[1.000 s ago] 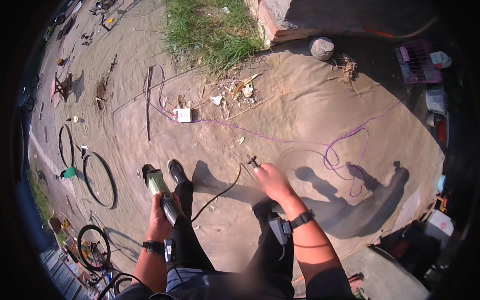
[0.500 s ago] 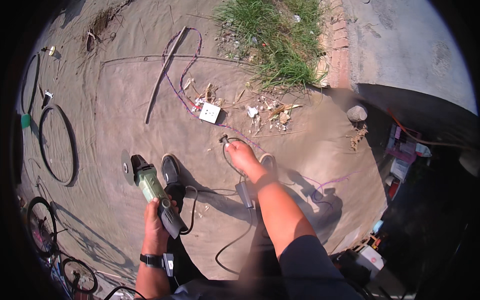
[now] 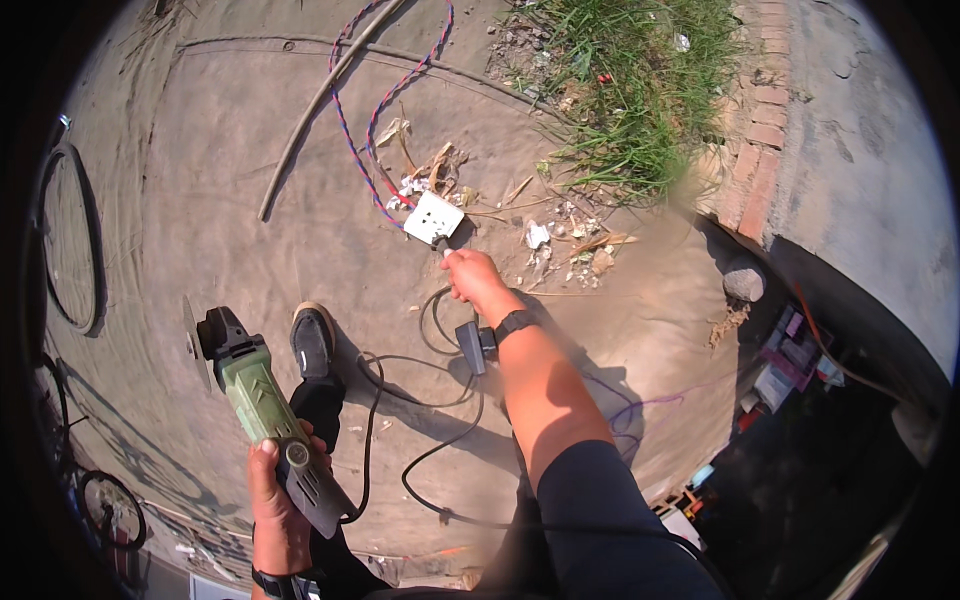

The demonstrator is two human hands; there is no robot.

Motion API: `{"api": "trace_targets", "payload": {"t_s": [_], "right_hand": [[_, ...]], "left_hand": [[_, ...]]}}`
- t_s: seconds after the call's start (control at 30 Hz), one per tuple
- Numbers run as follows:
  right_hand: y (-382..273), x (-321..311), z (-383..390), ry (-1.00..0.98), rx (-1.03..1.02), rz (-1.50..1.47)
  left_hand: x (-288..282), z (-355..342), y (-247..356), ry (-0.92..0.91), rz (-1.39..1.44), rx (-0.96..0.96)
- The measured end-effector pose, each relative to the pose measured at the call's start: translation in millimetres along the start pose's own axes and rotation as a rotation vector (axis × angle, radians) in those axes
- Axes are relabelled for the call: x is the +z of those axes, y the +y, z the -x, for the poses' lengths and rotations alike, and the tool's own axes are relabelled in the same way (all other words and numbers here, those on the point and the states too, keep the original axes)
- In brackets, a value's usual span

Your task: The person uses a screwdriver to loosen a bolt on a bicycle basket attached to the handlebars. They then use an angle grinder to cut a metal part of the basket. The person continues to use the screwdriver to adjust the basket and the grinder to cut more metal.

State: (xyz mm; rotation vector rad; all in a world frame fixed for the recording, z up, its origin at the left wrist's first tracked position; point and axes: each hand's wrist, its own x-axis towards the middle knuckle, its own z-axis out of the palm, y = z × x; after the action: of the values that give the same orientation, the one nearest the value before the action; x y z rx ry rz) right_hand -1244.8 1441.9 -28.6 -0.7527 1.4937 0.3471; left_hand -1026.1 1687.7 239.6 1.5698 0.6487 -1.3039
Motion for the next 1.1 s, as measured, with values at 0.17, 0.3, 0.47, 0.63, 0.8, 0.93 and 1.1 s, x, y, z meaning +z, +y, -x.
{"api": "trace_targets", "payload": {"t_s": [0.17,0.3,0.47,0.63,0.8,0.93,1.1], "right_hand": [[2,8,-32,0.030,-0.016,0.022],[-4,17,-47,0.082,-0.014,0.025],[-9,22,-55,0.145,0.018,0.076],[-7,18,-57,0.118,0.030,0.059],[-4,16,-53,0.165,0.044,0.034],[23,-15,-57,0.198,0.088,0.030],[12,-4,-55,0.185,0.050,0.053]], "left_hand": [[3,-6,5,0.084,-0.056,0.039],[-1,-10,7,0.093,-0.056,0.025],[1,-10,9,0.105,-0.057,0.016],[0,-10,10,0.096,-0.049,0.008],[0,-10,7,0.113,-0.030,0.001],[3,-9,10,0.112,-0.029,-0.009],[2,-11,9,0.104,-0.045,-0.014]]}}
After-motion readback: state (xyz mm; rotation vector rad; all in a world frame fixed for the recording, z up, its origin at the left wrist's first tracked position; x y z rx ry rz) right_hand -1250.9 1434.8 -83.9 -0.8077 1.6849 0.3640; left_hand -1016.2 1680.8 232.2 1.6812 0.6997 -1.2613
